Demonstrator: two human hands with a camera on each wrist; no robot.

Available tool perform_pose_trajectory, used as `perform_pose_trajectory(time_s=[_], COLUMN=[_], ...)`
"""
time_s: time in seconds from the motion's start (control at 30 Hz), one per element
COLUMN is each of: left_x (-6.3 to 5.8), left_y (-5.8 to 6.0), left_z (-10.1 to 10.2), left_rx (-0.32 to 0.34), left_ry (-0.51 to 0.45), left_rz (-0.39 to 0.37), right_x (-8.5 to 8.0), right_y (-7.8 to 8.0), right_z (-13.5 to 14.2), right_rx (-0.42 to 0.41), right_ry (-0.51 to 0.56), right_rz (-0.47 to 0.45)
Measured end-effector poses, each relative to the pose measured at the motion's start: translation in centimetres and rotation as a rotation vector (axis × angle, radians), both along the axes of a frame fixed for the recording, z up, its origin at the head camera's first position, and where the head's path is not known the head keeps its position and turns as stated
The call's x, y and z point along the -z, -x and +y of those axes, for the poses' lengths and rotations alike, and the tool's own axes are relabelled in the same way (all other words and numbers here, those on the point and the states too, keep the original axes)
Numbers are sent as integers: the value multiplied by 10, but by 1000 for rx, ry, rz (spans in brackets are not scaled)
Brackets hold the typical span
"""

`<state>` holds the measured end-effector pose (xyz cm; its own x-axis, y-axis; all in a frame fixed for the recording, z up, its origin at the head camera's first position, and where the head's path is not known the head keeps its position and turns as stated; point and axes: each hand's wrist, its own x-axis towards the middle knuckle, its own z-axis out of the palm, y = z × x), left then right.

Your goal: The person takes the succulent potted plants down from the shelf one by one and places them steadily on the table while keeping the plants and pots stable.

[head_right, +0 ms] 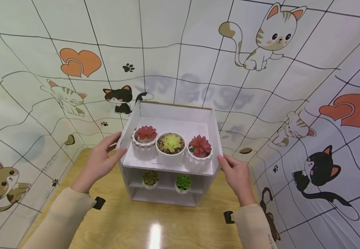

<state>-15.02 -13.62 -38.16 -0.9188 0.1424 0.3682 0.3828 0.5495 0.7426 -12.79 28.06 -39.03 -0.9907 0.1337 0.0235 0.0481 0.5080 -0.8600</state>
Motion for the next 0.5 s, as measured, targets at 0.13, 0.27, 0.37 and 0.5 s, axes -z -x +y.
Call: perform_pose_trajectory(time_s=[0.13,0.27,0.37,0.5], left_x=[-8,-16,-23,-32], left_y=[4,8,10,15], left_z=[5,11,14,18], left_rx=[-9,21,64,128], left_ry=[121,178,199,225], left_rz=[64,121,129,75], right_x=[1,2,2,2], right_y=[0,1,1,2], right_z=[-1,-1,-1,0], right_rx=[8,5,3,3], right_ry=[-19,-22,-23,-25], right_rz=[11,16,24,37])
